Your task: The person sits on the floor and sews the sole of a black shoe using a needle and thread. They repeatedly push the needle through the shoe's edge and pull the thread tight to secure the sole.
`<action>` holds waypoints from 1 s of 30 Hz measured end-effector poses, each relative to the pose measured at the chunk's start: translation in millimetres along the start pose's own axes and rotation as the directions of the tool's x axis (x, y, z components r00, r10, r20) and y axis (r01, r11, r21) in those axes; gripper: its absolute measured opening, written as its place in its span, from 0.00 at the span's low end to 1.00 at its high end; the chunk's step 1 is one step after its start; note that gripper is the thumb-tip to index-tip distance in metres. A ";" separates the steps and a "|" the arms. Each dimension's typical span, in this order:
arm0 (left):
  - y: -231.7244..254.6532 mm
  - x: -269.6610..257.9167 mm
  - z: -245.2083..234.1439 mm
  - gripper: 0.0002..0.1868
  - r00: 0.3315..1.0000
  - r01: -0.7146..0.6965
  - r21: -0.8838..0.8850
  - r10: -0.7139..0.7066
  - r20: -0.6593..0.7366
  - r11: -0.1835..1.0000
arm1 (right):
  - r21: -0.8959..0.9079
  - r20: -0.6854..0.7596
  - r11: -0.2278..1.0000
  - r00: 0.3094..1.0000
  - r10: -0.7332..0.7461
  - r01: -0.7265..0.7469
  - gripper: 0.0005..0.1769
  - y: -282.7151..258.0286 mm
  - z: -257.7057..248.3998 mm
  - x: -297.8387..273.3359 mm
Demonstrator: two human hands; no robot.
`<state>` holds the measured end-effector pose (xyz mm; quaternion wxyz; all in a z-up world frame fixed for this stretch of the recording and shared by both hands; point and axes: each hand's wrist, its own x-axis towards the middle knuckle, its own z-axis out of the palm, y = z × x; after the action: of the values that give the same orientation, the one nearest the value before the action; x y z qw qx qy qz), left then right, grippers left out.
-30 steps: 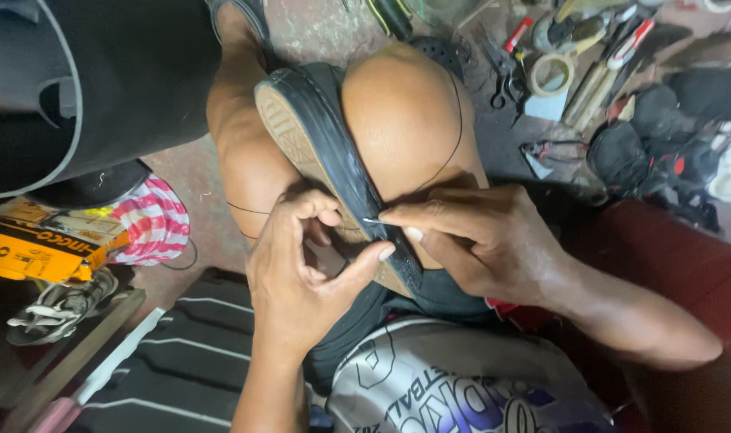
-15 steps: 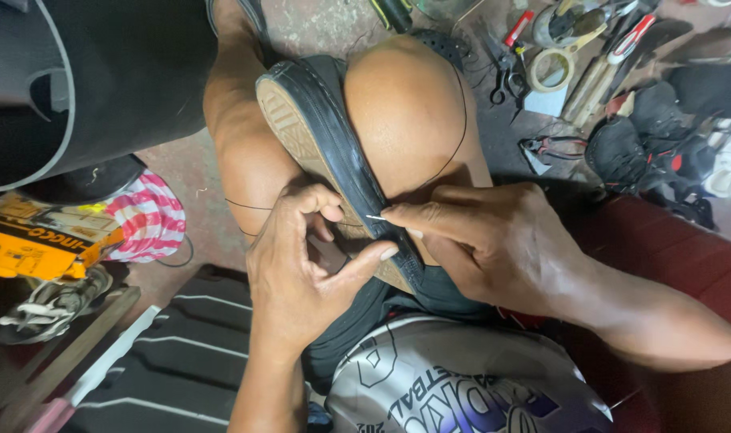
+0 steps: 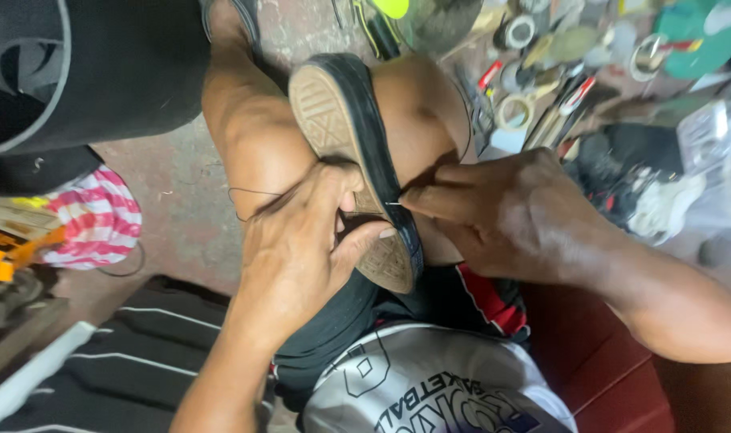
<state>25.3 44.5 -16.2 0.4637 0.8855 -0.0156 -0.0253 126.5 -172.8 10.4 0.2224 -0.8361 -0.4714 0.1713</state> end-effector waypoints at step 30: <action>-30.8 -63.6 16.9 0.05 0.942 0.007 -0.949 -0.320 -0.099 0.314 | 0.353 0.129 0.899 0.965 0.227 -0.259 0.04 16.2 17.5 -8.5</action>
<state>-39.0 51.5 -49.2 0.8807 0.4453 0.1557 0.0435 125.1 -183.8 -12.3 0.3311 -0.8241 -0.3319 0.3180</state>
